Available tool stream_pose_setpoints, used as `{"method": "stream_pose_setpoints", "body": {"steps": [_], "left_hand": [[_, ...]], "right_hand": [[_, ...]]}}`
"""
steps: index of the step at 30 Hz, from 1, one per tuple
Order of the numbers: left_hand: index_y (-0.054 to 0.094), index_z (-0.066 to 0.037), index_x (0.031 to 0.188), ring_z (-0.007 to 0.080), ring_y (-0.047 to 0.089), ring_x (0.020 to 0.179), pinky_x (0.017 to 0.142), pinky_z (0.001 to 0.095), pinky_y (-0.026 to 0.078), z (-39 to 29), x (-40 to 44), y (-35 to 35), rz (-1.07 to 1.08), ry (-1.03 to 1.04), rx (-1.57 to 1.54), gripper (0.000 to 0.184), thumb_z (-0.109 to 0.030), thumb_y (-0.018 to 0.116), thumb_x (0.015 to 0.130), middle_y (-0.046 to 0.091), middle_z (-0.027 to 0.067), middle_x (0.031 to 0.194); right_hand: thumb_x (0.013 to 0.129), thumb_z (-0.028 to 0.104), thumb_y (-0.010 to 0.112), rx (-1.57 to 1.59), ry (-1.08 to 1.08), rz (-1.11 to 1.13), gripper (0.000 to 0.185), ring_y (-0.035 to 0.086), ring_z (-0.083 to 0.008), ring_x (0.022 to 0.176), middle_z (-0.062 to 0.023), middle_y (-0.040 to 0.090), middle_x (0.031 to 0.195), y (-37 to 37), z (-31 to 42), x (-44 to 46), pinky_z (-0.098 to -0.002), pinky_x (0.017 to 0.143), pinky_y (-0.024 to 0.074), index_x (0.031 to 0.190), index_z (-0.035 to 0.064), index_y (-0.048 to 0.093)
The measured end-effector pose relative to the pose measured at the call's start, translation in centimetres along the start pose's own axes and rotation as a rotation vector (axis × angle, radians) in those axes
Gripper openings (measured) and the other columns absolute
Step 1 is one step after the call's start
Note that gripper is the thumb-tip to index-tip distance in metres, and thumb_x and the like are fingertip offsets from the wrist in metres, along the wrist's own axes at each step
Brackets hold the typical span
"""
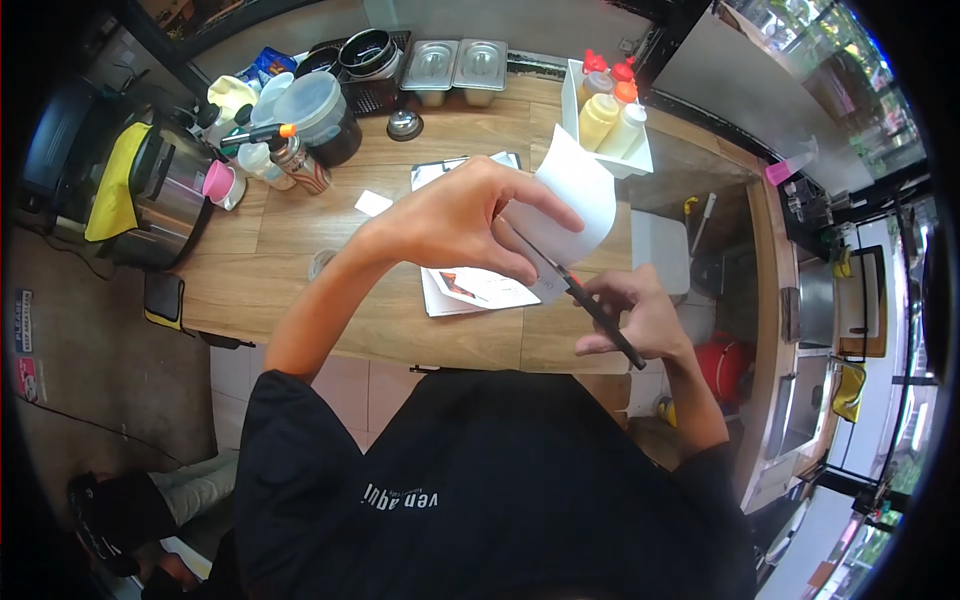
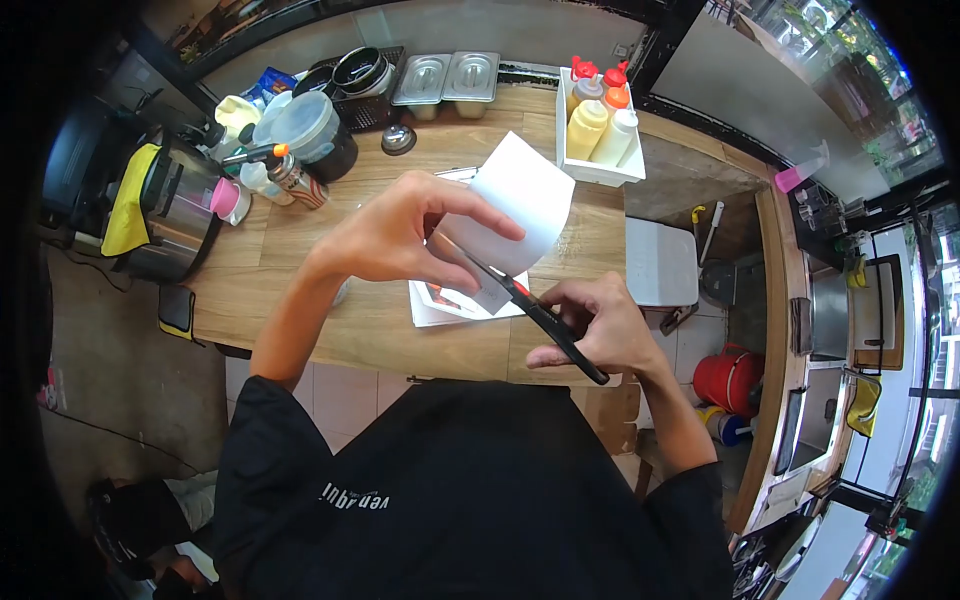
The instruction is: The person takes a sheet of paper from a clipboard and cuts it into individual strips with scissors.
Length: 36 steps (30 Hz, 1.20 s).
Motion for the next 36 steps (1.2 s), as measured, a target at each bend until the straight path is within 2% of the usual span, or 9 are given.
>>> {"method": "stream_pose_setpoints", "body": {"steps": [6,11,16,21,23,28,31,35,36], "left_hand": [[0.065,-0.001,0.120,0.0181,0.071,0.092,0.080,0.0281,0.059,3.2,-0.1,-0.3,-0.024,-0.015,-0.029,0.054,0.006,0.079,0.069,0.070,0.0118,0.112],[0.064,-0.002,0.121,0.0193,0.069,0.099,0.085,0.0303,0.057,17.2,-2.5,-0.7,-0.423,-0.142,0.072,0.056,0.001,0.081,0.068,0.068,0.0124,0.117],[0.066,-0.004,0.120,0.0219,0.068,0.092,0.078,0.0316,0.055,25.4,-6.2,3.5,-0.476,-0.354,0.297,0.057,-0.008,0.085,0.067,0.069,0.0148,0.112],[0.066,-0.003,0.120,0.0193,0.067,0.094,0.080,0.0295,0.053,25.8,-8.6,-0.1,-0.687,-0.194,0.366,0.045,-0.008,0.079,0.077,0.070,0.0139,0.113],[0.066,-0.001,0.119,0.0160,0.066,0.098,0.083,0.0279,0.052,25.8,-10.7,-3.1,-0.945,-0.220,0.189,0.038,-0.004,0.074,0.082,0.070,0.0116,0.114],[0.067,0.000,0.118,0.0145,0.064,0.099,0.088,0.0269,0.050,24.7,-14.0,-6.8,-1.035,-0.301,0.147,0.036,0.004,0.066,0.083,0.070,0.0092,0.113],[0.070,-0.001,0.113,0.0133,0.065,0.094,0.082,0.0276,0.051,27.7,-16.4,-11.2,-1.223,-0.251,-0.139,0.034,0.003,0.069,0.079,0.071,0.0083,0.108],[0.074,-0.007,0.106,0.0130,0.066,0.089,0.081,0.0278,0.051,30.4,-15.5,-14.1,-0.845,-0.491,0.301,0.031,-0.008,0.076,0.075,0.074,0.0076,0.099],[0.074,-0.008,0.103,0.0193,0.068,0.089,0.082,0.0313,0.052,31.8,-14.8,-13.9,-0.754,-0.414,0.423,0.030,-0.008,0.077,0.073,0.074,0.0105,0.099]], "right_hand": [[0.063,0.030,0.094,-0.007,0.107,-0.013,0.047,0.044,-0.0030,0.049,0.0036,0.052,0.055,0.6,-2.0,-0.5,-0.0200,0.048,0.0337,0.089,-0.0021,0.071],[0.066,0.022,0.092,0.135,0.350,-0.125,0.045,0.046,-0.0019,0.049,0.0041,0.053,0.055,1.9,-10.0,-5.5,-0.0189,0.048,0.0369,0.095,-0.0047,0.069],[0.073,0.011,0.087,0.362,0.530,-0.304,0.037,0.055,-0.0041,0.047,0.0012,0.057,0.056,3.6,-12.8,-10.3,-0.0182,0.044,0.0429,0.098,-0.0049,0.066],[0.076,0.010,0.083,0.530,0.605,-0.509,0.042,0.057,-0.0063,0.050,-0.0010,0.062,0.065,5.6,-14.0,-12.9,-0.0190,0.046,0.0440,0.109,-0.0050,0.062],[0.078,0.009,0.081,0.554,0.612,-0.556,0.040,0.057,-0.0070,0.050,-0.0018,0.063,0.067,6.7,-14.5,-13.7,-0.0199,0.046,0.0445,0.110,-0.0050,0.061],[0.081,0.006,0.076,0.631,0.616,-0.682,0.034,0.056,-0.0097,0.049,-0.0048,0.062,0.070,9.8,-14.6,-14.6,-0.0220,0.046,0.0447,0.109,-0.0049,0.060],[0.081,0.007,0.075,0.643,0.615,-0.691,0.033,0.056,-0.0098,0.049,-0.0038,0.060,0.068,11.3,-13.7,-15.1,-0.0222,0.047,0.0446,0.108,-0.0048,0.060],[0.080,0.008,0.076,0.545,0.675,-0.692,0.033,0.056,-0.0098,0.049,-0.0031,0.060,0.065,12.6,-12.2,-16.5,-0.0224,0.047,0.0440,0.106,-0.0042,0.060],[0.080,0.008,0.076,0.560,0.693,-0.720,0.033,0.056,-0.0097,0.049,-0.0030,0.060,0.064,12.8,-11.7,-16.8,-0.0224,0.047,0.0436,0.105,-0.0041,0.060]]}}
Point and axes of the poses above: each hand's wrist, its own x-axis towards the middle knuckle, its own y-axis out of the palm, z = x × y, the point moved 5 cm from there along x, towards the middle knuckle
